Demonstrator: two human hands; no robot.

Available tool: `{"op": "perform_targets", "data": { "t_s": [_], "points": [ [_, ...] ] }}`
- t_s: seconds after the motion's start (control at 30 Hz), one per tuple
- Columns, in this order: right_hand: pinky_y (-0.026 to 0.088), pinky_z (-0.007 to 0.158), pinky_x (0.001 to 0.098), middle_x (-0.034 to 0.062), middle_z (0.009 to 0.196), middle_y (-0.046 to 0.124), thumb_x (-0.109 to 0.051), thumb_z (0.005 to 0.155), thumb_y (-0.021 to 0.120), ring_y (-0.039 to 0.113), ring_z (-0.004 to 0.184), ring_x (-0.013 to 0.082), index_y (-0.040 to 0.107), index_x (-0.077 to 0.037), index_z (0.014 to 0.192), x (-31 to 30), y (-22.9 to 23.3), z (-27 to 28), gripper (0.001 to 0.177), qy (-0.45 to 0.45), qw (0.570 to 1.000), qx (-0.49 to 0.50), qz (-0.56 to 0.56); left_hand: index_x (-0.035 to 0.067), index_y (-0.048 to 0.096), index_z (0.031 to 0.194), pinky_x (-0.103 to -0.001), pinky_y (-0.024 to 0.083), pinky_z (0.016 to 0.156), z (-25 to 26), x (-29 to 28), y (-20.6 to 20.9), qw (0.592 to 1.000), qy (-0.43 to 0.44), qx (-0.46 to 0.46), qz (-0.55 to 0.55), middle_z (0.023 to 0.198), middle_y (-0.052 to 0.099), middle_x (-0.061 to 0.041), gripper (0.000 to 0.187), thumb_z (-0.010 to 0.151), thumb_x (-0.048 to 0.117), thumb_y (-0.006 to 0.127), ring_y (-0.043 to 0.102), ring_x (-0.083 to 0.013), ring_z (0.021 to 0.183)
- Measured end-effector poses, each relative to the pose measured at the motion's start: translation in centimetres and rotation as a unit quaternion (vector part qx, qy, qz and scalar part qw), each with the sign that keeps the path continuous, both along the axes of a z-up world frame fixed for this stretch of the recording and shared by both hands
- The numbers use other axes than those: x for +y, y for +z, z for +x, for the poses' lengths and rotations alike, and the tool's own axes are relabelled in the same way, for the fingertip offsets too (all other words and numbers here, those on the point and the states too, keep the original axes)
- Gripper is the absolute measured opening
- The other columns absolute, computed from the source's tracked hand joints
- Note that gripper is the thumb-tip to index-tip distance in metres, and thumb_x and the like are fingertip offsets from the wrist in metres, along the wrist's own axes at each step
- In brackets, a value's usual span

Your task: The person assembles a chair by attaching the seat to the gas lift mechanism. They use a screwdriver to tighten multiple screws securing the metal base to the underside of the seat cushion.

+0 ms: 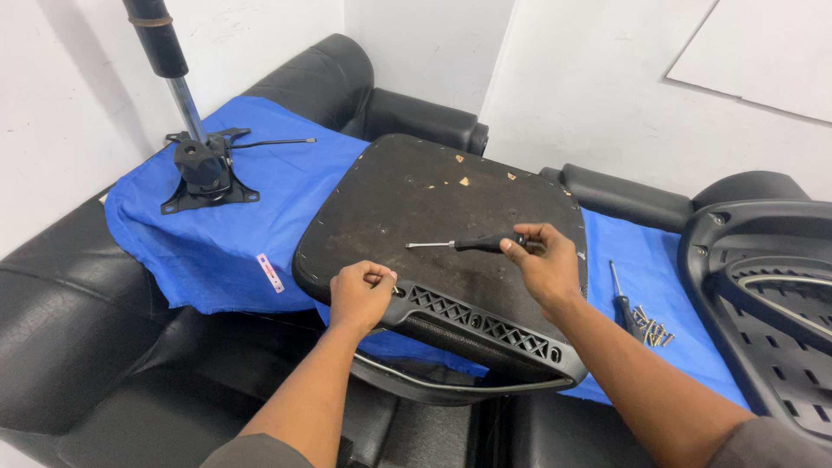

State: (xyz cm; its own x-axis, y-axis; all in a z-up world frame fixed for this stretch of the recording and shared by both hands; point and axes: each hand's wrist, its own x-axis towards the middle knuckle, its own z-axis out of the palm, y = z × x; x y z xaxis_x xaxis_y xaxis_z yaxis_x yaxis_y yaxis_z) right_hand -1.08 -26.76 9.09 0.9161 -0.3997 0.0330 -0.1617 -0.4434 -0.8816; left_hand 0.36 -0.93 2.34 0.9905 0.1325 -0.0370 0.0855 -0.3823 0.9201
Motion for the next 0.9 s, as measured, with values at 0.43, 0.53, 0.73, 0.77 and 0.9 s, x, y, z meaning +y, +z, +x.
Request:
{"op": "perform_targets", "data": {
  "t_s": [0.43,0.53,0.73,0.77,0.9],
  "points": [
    [0.055,0.096,0.0369,0.0119,0.109,0.078,-0.022,0.077,0.086,0.074,0.108,0.0227,0.071,-0.005,0.112,-3.4,-6.4,-3.2,0.041,0.067,0.983,0.107,-0.132,0.007,0.079,0.096,-0.034,0.059,0.082,0.2,-1.5,0.5,1.0,-0.009,0.003,0.012,0.089,0.081,-0.01,0.017,0.083,0.017,0.076,0.077,-0.021,0.083],
    [0.054,0.097,0.0381,0.0121,0.11,0.078,-0.022,0.078,0.085,0.073,0.11,0.0234,0.071,-0.006,0.112,-3.5,-6.4,-3.2,0.04,0.076,0.982,0.098,-0.143,0.008,0.08,0.093,-0.035,0.058,0.083,0.2,-2.2,1.3,0.999,-0.019,0.003,0.031,0.089,0.081,-0.011,0.015,0.082,0.019,0.078,0.077,-0.0214,0.085],
    [0.052,0.096,0.0401,0.0112,0.116,0.071,-0.024,0.079,0.084,0.069,0.109,0.0248,0.073,-0.007,0.111,-2.9,-4.4,-3.5,0.038,0.091,0.974,0.067,-0.195,0.008,0.081,0.09,-0.035,0.058,0.083,0.5,-4.8,2.2,0.998,-0.061,-0.016,0.028,0.089,0.08,-0.009,0.014,0.082,0.02,0.079,0.078,-0.0209,0.085],
    [0.053,0.093,0.0397,0.0102,0.117,0.071,-0.025,0.08,0.083,0.07,0.105,0.0247,0.073,-0.007,0.111,-2.7,-4.0,-3.6,0.037,0.088,0.975,0.076,-0.191,0.008,0.081,0.09,-0.035,0.058,0.083,0.6,-5.4,2.2,0.996,-0.076,-0.033,0.026,0.089,0.08,-0.009,0.014,0.082,0.019,0.078,0.078,-0.0203,0.086],
    [0.058,0.081,0.0379,0.0111,0.107,0.074,-0.026,0.081,0.081,0.076,0.088,0.0236,0.073,-0.005,0.108,-2.2,-3.0,-4.1,0.035,0.088,0.982,0.059,-0.154,0.007,0.08,0.094,-0.033,0.059,0.083,0.7,-8.2,2.8,0.989,-0.14,-0.043,0.024,0.089,0.08,-0.007,0.015,0.083,0.018,0.078,0.077,-0.0176,0.086]
  ]
}}
